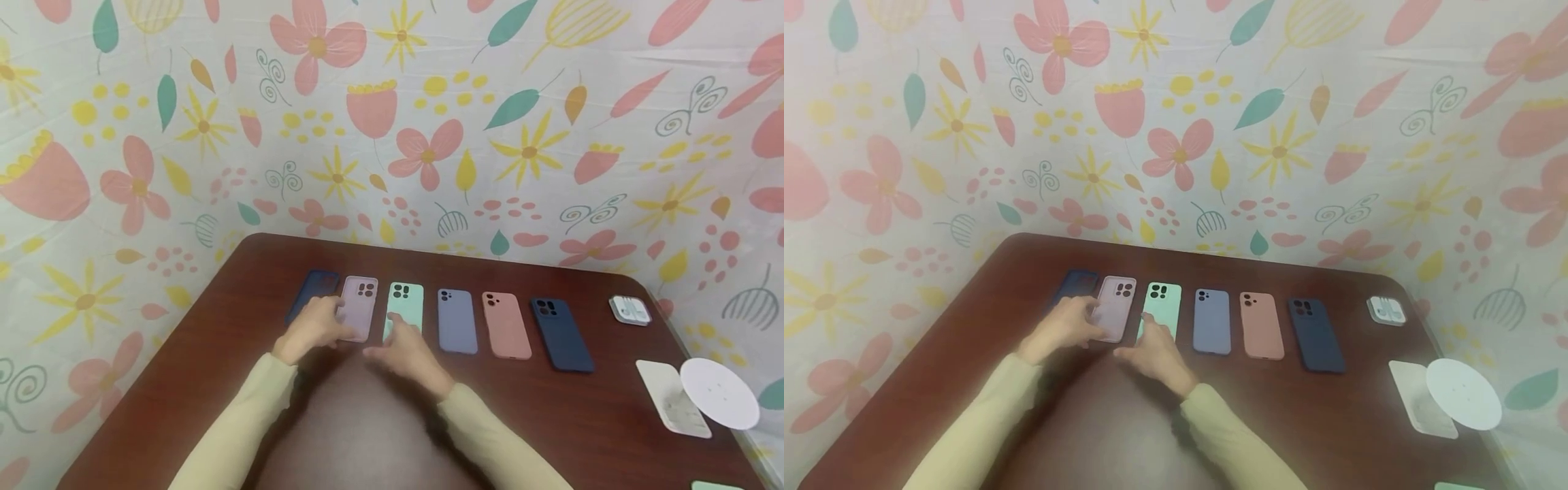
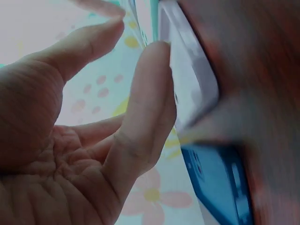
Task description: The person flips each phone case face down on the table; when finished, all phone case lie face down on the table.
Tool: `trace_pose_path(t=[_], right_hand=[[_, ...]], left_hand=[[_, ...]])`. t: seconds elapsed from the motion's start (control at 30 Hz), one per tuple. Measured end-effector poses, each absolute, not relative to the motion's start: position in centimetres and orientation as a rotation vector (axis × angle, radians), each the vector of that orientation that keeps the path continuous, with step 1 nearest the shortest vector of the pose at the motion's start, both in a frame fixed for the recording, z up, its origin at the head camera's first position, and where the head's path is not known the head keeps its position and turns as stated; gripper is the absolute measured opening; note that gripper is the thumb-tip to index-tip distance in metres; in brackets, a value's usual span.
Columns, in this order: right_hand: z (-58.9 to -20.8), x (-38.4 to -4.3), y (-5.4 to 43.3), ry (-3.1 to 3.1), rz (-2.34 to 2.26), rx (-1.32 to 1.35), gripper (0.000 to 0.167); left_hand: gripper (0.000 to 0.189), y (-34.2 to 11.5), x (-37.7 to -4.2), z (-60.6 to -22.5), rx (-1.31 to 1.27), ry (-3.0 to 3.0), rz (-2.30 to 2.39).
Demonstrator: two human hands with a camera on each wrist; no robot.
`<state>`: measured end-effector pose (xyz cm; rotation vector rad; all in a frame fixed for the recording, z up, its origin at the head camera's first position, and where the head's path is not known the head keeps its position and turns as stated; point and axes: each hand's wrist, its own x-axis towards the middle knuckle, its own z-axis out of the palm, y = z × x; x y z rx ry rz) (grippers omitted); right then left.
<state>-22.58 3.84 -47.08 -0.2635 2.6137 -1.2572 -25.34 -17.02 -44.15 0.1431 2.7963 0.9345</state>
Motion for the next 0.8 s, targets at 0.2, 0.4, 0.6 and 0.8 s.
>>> trace_pose_path(t=[0.2, 0.4, 0.6, 0.8], right_hand=[[-47.9, -23.3, 1.6, 2.552, -1.284, -0.252, 0.110], [-50.9, -25.5, 0.0, 2.592, -1.304, -0.266, 0.094], [-50.7, -25.0, -1.5, 2.619, -1.243, -0.187, 0.092], [-49.5, -24.7, -2.2, 2.672, -1.186, -0.117, 0.072]], left_hand=[[0.085, -19.3, -26.7, -45.4, 0.141, 2.696, 0.877], [0.094, -19.9, -27.1, -46.3, 0.176, 2.632, 0.873], [0.095, -19.3, -26.5, -45.6, 0.108, 2.633, 0.897], [0.094, -19.2, -26.5, -45.7, 0.122, 2.662, 0.903]])
